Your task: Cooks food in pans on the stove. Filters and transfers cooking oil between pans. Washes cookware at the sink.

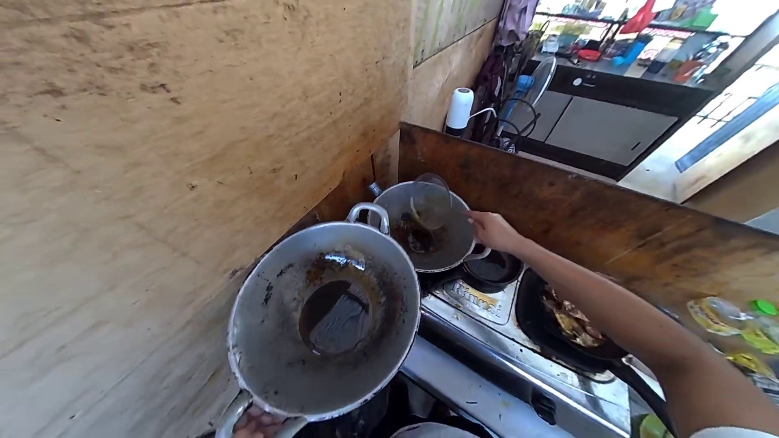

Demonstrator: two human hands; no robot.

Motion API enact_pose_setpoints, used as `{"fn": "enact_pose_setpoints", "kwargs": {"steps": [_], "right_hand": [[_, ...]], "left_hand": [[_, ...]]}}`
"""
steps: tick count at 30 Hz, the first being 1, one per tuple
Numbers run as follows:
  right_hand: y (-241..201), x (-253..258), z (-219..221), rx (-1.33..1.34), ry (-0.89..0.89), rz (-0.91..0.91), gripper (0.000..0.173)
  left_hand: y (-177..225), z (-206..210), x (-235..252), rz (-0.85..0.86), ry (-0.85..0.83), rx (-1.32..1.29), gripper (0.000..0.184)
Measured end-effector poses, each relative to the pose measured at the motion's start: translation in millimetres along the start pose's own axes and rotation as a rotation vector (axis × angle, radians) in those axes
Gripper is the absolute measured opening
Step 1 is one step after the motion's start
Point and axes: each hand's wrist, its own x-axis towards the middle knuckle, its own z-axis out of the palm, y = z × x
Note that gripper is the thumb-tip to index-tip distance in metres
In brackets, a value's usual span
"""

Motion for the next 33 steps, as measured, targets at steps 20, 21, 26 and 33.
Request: {"fn": "enact_pose_setpoints", "kwargs": {"steps": [20,21,26,33], "right_hand": [[-33,-105,25,1.103,-0.145,0.405,0.035],[-35,-107,22,1.117,-0.137,0.403,0.035],[-42,-99,13,1.184,-0.049,0.393,0.035],[-40,-83,20,1.244,0.02,0.368,0.033]], "left_hand": [[51,208,162,0.174,-0.015,0.281,0.022],[50,216,171,0.193,-0.015,0.321,0.024],[55,240,195,0.341,-0.037,0.599,0.033],[65,253,189,0.565,-0.1,0.764,0.033]]}}
